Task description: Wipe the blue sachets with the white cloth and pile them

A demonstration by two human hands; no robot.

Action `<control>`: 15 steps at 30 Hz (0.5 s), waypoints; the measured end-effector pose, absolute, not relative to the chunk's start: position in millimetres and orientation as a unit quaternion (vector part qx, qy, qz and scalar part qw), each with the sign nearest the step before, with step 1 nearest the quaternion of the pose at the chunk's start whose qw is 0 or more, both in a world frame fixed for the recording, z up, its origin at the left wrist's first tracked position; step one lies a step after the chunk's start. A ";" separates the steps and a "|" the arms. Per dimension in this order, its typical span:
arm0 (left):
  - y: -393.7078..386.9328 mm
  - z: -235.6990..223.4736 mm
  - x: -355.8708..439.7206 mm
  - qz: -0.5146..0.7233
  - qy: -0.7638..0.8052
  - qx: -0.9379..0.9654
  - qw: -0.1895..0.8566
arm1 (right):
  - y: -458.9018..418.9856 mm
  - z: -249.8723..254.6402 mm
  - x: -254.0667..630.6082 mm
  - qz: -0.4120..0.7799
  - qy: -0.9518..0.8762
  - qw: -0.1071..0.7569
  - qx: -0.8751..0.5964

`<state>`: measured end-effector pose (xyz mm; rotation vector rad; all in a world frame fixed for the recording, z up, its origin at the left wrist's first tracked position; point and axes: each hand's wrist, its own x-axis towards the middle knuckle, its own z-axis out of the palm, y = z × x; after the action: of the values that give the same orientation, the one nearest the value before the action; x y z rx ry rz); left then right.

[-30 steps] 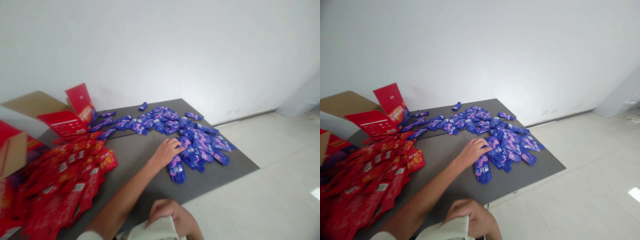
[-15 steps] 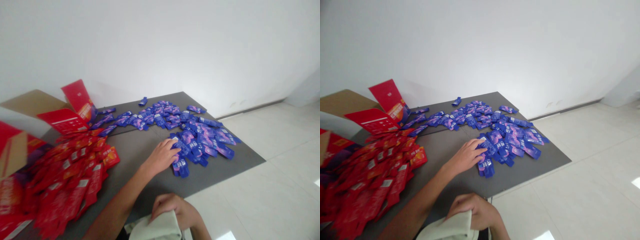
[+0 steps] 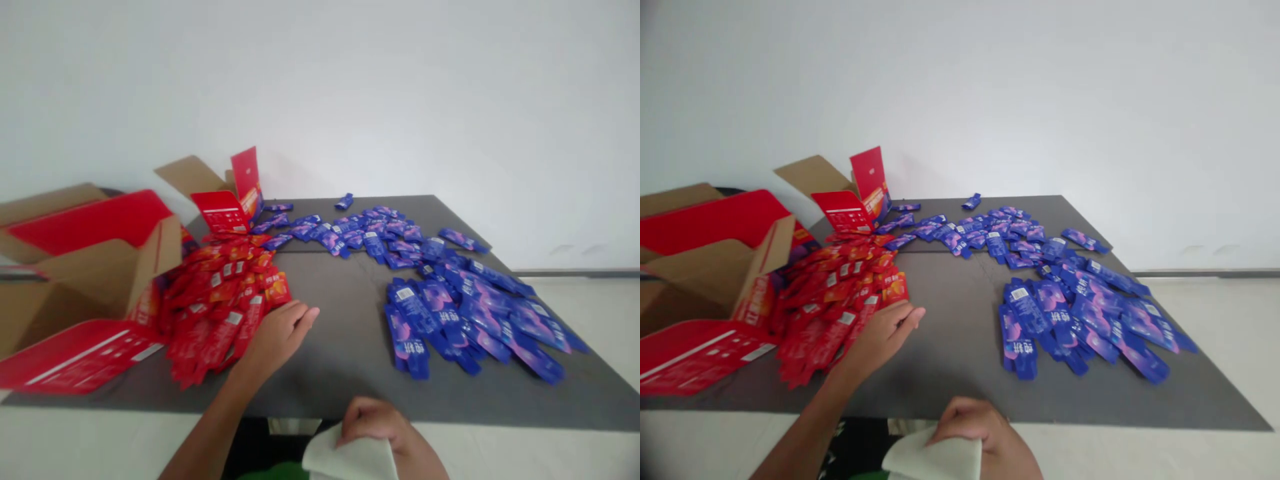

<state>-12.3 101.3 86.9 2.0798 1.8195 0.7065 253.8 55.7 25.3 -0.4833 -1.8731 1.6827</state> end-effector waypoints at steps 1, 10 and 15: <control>106.0 89.7 -17.2 0.238 0.646 0.714 0.127 | 55.7 25.5 254.3 0.632 -0.698 0.277 -0.192; 245.1 103.1 -65.3 0.101 0.756 0.646 -0.016 | 65.3 2.8 257.8 0.690 -0.656 0.159 -0.260; 302.7 91.7 -85.5 0.071 0.802 0.592 -0.008 | 69.9 -16.6 257.0 0.667 -0.663 0.132 -0.315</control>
<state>-85.5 302.7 91.7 1.8702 2.5334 0.2251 257.0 69.9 -16.6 -0.9142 -1.9232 1.9352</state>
